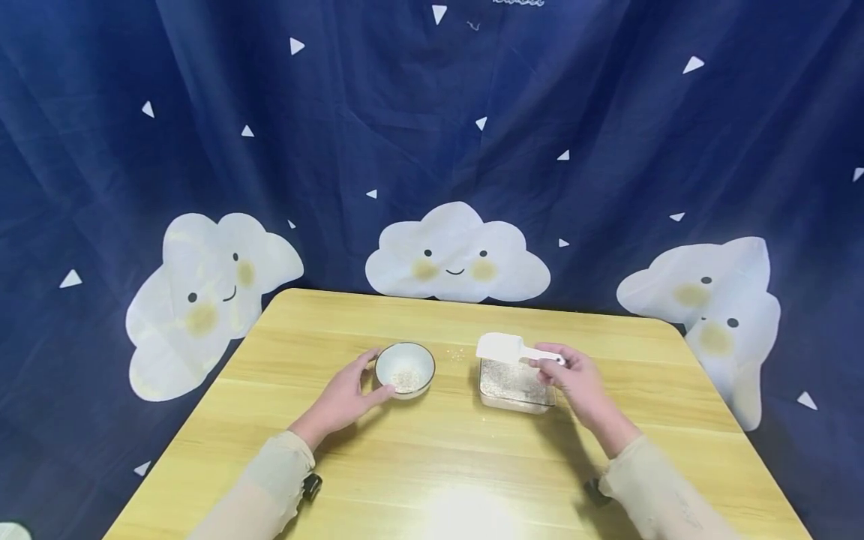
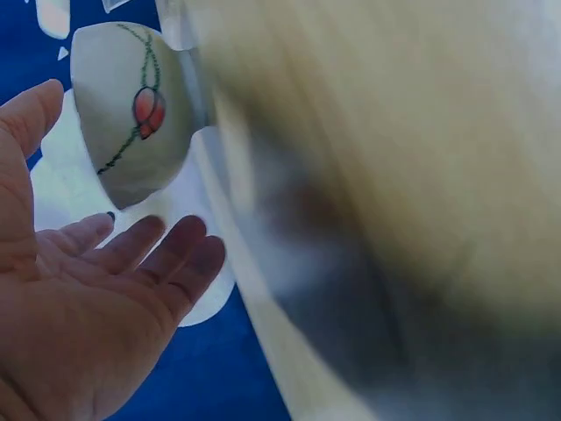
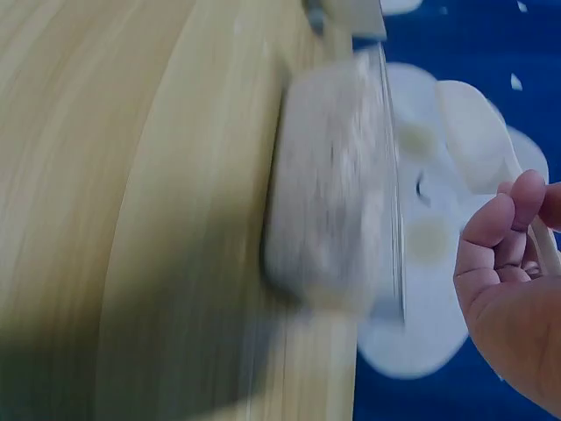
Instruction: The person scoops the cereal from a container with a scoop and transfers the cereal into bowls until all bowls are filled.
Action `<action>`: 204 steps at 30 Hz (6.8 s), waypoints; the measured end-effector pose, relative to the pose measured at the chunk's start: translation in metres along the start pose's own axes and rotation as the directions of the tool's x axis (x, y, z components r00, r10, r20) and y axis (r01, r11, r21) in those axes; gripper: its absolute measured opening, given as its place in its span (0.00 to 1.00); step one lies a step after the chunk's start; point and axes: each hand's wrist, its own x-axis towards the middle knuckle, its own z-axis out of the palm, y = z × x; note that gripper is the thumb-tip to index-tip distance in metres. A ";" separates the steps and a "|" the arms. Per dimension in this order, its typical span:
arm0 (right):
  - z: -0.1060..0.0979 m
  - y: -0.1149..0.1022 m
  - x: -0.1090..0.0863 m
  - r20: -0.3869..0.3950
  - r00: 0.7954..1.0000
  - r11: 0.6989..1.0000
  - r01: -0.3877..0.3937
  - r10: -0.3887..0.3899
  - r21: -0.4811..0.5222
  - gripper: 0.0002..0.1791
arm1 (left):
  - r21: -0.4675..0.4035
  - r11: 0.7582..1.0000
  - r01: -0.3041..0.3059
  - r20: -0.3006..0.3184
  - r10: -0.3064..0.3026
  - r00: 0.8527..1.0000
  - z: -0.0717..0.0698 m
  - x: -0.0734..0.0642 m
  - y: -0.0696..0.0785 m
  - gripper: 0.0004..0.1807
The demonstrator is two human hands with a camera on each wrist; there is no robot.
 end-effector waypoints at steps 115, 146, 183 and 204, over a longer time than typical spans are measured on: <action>-0.058 0.056 -0.003 0.195 0.974 0.976 -0.149 0.117 0.160 0.15 | -0.074 0.991 -0.111 0.271 0.127 0.954 0.106 0.054 0.095 0.41; -0.069 0.064 0.007 0.403 0.906 0.760 -0.171 -0.128 0.627 0.23 | -0.091 0.992 -0.088 0.277 0.110 0.955 0.104 0.050 0.096 0.42; -0.015 0.021 0.022 0.417 0.904 0.870 -0.131 -0.092 0.476 0.20 | 0.051 0.999 0.007 0.002 -0.007 1.000 -0.007 0.007 -0.001 0.49; 0.062 0.008 0.034 0.394 0.919 0.886 -0.198 0.019 0.418 0.15 | 0.015 1.000 0.002 0.050 -0.003 0.999 -0.001 0.004 -0.002 0.50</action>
